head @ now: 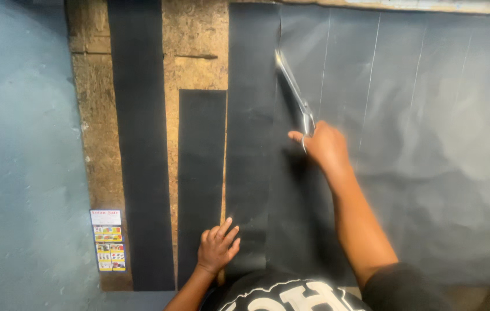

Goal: The person uses a pair of scissors to cut a long strip from a large sheet of black fabric laid out on a wooden table. They hold the fabric steady with one hand while cutting along a marked line with the other, then separate the cut piece from the main sheet.

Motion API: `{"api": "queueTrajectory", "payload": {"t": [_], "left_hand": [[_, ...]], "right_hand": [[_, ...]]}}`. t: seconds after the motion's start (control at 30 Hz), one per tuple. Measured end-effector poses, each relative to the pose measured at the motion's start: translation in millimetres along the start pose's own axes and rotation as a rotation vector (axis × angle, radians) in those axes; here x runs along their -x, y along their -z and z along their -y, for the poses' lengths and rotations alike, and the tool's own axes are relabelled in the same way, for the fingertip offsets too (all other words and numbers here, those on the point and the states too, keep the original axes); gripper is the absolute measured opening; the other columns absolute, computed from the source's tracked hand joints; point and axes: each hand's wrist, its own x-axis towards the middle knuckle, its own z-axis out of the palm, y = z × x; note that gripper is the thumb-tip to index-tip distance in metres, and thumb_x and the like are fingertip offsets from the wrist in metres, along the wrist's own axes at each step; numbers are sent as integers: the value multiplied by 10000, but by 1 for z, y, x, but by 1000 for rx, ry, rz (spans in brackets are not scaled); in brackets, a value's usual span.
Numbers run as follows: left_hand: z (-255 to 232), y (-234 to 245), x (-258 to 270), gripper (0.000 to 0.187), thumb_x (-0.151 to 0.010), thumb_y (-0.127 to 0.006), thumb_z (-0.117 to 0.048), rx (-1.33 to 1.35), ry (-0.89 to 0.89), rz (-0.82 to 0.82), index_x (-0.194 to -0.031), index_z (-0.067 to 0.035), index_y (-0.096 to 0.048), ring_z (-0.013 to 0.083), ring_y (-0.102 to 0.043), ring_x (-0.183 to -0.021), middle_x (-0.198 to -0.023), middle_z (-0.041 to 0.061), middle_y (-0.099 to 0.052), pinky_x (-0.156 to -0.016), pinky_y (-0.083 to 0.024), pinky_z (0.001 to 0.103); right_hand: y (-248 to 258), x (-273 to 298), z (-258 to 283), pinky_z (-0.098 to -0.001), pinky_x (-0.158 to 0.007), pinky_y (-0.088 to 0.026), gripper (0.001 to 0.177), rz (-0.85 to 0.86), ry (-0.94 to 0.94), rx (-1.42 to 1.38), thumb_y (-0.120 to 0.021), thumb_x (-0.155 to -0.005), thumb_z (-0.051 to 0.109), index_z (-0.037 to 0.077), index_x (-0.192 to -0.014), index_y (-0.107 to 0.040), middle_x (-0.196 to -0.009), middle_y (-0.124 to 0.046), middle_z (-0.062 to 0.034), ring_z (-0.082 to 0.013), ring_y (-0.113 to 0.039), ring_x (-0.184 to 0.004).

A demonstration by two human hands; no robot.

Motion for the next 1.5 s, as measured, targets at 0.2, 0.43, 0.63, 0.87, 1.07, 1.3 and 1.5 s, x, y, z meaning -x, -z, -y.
{"api": "queueTrajectory", "payload": {"t": [0.2, 0.43, 0.63, 0.87, 1.07, 1.3, 1.5], "left_hand": [[0, 2, 0, 522, -919, -771, -432, -21, 11, 68, -1394, -260, -638, 193, -664, -998, -1542, 23, -597, -749, -521, 393], [0, 1, 2, 614, -981, -733, -447, -77, 49, 59, -1518, -180, -603, 161, -640, -1037, -1615, -8, -567, -810, -496, 371], [1, -1, 4, 665, -987, -747, -463, -103, 43, 77, -1556, -171, -565, 164, -631, -1037, -1644, -15, -535, -823, -490, 367], [-2, 1, 3, 624, -992, -742, -430, -98, 39, 30, -1536, -163, -597, 170, -627, -1044, -1633, 1, -547, -824, -489, 366], [-1, 4, 0, 604, -992, -726, -435, -104, 46, 4, -1525, -176, -612, 170, -617, -1046, -1622, -17, -559, -839, -488, 367], [-3, 4, 0, 602, -981, -731, -442, -117, 56, 22, -1516, -189, -622, 167, -627, -1044, -1620, -29, -555, -818, -504, 368], [-2, 5, -2, 590, -985, -732, -415, -72, 56, 15, -1508, -165, -625, 168, -653, -1029, -1614, -5, -566, -807, -507, 375]], "right_hand": [[12, -18, 45, -468, -781, -501, 744, -27, 24, -57, -693, -959, 762, 27, -1055, -624, -1014, -725, -155, -396, -667, -928], [15, -2, 21, -513, -865, -518, 909, -73, 17, 38, -658, -885, 883, 17, -1159, -661, -1168, -746, -199, -469, -694, -1062], [75, 84, 26, -424, -721, -440, 612, 39, -127, 31, -760, -968, 616, 42, -975, -549, -869, -668, -100, -333, -586, -784], [64, 65, 29, -440, -728, -475, 616, 93, -65, 71, -754, -967, 609, 35, -1096, -570, -971, -684, -125, -344, -629, -855], [41, 25, 43, -393, -717, -400, 618, 144, 36, -127, -724, -910, 693, 137, -934, -457, -910, -583, -43, -255, -538, -824], [-30, -32, 28, -229, -572, -365, 334, 381, 311, -956, -703, -993, 444, 203, -862, -512, -720, -477, 36, -81, -438, -628], [-36, -31, 9, -273, -625, -431, 479, 488, 284, -1131, -680, -941, 615, 151, -890, -575, -759, -544, 6, -137, -527, -665]]}}
